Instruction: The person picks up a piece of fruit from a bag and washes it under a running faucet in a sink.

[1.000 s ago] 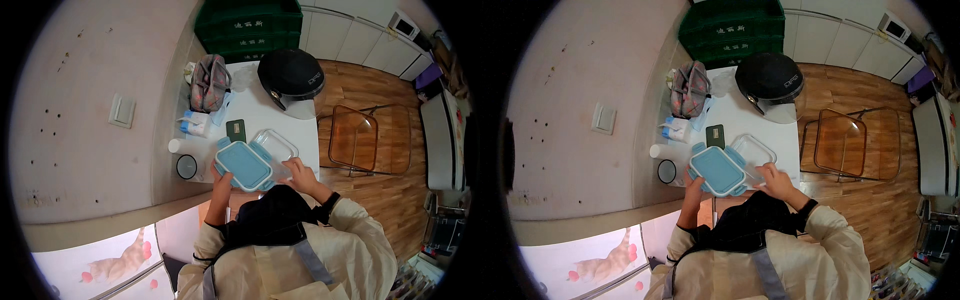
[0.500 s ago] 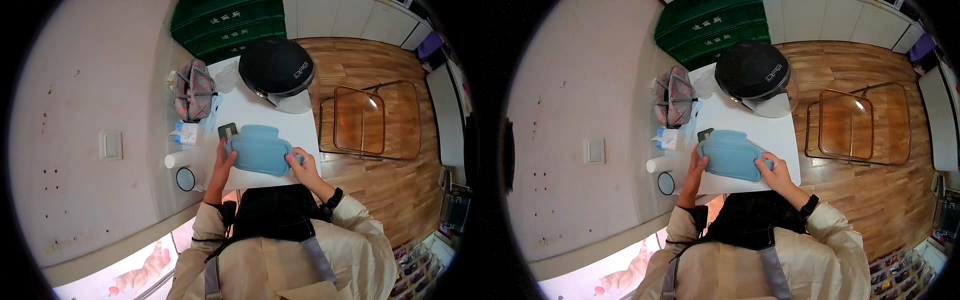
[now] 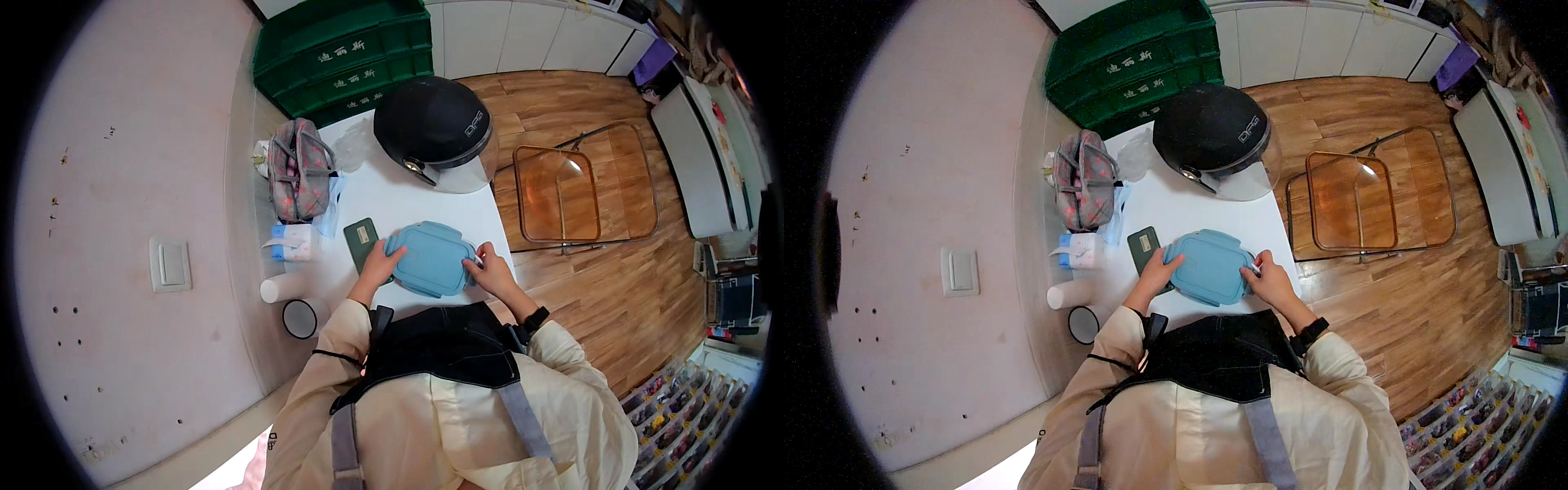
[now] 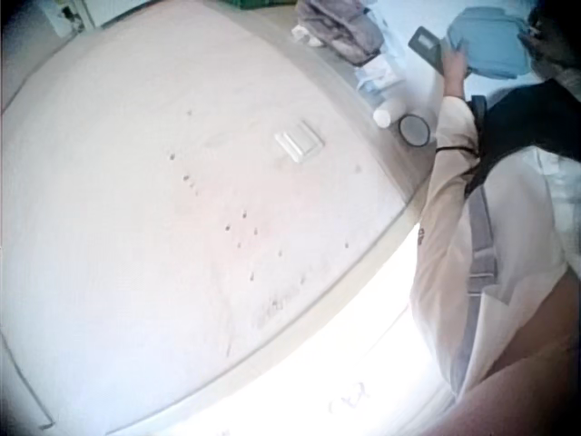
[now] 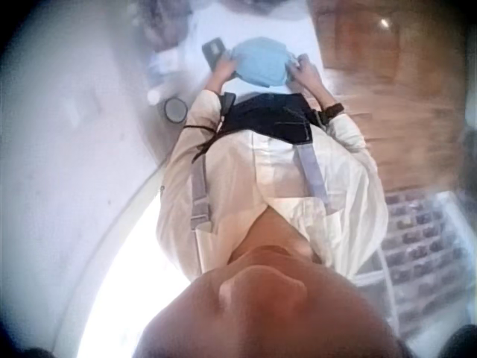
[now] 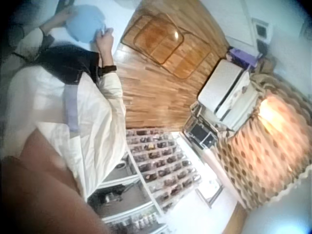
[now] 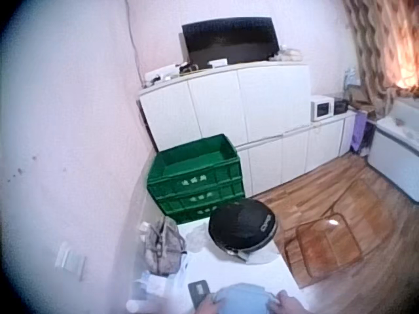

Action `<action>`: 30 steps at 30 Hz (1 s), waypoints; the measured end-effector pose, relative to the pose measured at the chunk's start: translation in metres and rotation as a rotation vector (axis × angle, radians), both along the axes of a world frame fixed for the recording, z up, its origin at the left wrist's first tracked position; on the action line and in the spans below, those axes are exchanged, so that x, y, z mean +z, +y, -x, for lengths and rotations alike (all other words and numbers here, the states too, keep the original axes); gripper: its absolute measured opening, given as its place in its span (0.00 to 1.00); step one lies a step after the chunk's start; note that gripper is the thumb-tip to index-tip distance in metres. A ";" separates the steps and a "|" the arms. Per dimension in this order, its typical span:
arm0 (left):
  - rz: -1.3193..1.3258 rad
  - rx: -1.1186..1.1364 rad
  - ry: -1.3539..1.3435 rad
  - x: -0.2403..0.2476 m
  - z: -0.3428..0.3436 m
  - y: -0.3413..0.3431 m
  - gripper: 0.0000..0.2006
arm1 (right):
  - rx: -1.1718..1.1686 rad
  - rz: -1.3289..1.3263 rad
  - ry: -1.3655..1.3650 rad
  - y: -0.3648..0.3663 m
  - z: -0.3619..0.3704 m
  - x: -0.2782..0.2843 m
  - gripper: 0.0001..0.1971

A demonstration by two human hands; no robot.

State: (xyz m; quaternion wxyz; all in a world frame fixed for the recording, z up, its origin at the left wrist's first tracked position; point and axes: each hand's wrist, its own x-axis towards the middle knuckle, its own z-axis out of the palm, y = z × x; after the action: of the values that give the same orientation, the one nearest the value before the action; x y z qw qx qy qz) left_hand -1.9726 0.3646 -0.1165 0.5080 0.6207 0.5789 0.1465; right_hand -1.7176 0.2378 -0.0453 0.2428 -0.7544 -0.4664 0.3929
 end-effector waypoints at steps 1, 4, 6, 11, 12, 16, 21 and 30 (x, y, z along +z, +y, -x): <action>-0.019 -0.020 0.051 0.002 -0.001 0.000 0.30 | 0.005 0.019 0.008 0.001 -0.002 -0.001 0.20; -0.270 0.021 -0.021 0.027 -0.017 -0.007 0.28 | -0.049 -0.015 0.131 -0.002 -0.008 -0.014 0.18; -0.202 -0.047 -0.030 0.048 -0.024 -0.004 0.28 | -0.124 -0.015 0.192 -0.003 -0.012 -0.022 0.17; -0.287 -0.170 0.032 0.028 -0.016 -0.005 0.29 | -0.001 0.054 0.115 -0.001 -0.009 -0.001 0.16; -0.281 -0.167 -0.005 0.018 -0.015 -0.005 0.28 | -0.022 0.068 0.097 -0.002 -0.008 -0.001 0.17; -0.215 -0.204 0.056 0.036 -0.020 -0.005 0.29 | -0.035 0.105 0.125 -0.007 -0.009 -0.011 0.20; -0.319 -0.337 0.138 0.036 -0.020 -0.014 0.37 | -0.013 0.044 0.164 -0.008 -0.007 -0.037 0.19; -0.304 -0.535 0.383 0.054 -0.025 -0.024 0.53 | 0.035 -0.074 0.276 -0.002 -0.009 -0.051 0.20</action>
State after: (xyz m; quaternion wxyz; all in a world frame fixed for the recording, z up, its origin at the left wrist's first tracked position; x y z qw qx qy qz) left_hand -1.9480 0.3409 -0.0629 0.3128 0.8349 0.4521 -0.0262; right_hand -1.7081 0.2361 -0.0961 0.3254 -0.6754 -0.4560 0.4797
